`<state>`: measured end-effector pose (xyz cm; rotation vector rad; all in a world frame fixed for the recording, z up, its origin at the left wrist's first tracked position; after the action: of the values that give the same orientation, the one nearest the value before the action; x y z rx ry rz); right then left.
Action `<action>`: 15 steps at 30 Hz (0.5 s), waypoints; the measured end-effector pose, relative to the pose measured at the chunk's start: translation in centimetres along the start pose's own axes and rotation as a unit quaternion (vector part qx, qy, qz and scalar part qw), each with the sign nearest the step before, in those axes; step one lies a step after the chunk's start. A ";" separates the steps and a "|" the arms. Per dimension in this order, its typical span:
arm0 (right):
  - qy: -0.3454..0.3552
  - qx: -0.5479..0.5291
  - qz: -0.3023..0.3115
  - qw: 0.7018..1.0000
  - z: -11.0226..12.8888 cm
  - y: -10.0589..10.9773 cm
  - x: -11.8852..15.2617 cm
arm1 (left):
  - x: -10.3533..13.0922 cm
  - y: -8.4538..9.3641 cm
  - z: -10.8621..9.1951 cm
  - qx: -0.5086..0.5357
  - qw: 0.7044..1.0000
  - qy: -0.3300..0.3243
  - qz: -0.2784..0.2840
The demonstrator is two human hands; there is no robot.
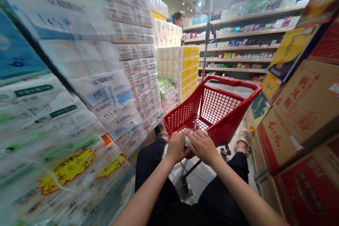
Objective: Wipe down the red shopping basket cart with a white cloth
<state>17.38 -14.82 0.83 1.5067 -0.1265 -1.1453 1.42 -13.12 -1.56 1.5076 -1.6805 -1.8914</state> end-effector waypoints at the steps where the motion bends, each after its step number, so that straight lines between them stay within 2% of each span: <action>1: 0.005 0.002 0.009 1.000 -0.5 0.3 0.0 | 0.0 0.0 -0.1 -0.002 1.000 0.004 -0.002; 5: -0.007 0.006 0.028 1.000 -2.3 1.3 0.0 | -0.1 0.0 -1.2 0.007 1.000 0.020 -0.021; 10: -0.062 0.010 0.014 0.998 -4.2 2.8 0.8 | -0.5 -0.1 -3.2 0.038 0.999 0.016 -0.014; 15: -0.105 0.034 -0.011 0.994 -4.5 4.0 2.0 | -0.9 -0.7 -5.5 0.113 0.993 -0.007 -0.039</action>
<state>23.57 -14.22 2.19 1.4480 -0.2961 -1.3260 6.31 -15.68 -0.76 1.6676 -1.9250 -1.8008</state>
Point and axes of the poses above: each hand's wrist, its own x-axis away from the middle knuckle, its own y-axis out of the back of the hand, z = x × y, the point moved 1 cm from there along -x, towards the middle knuckle, and after that the axes turned 9 degrees about -x, right-handed, at the moved point
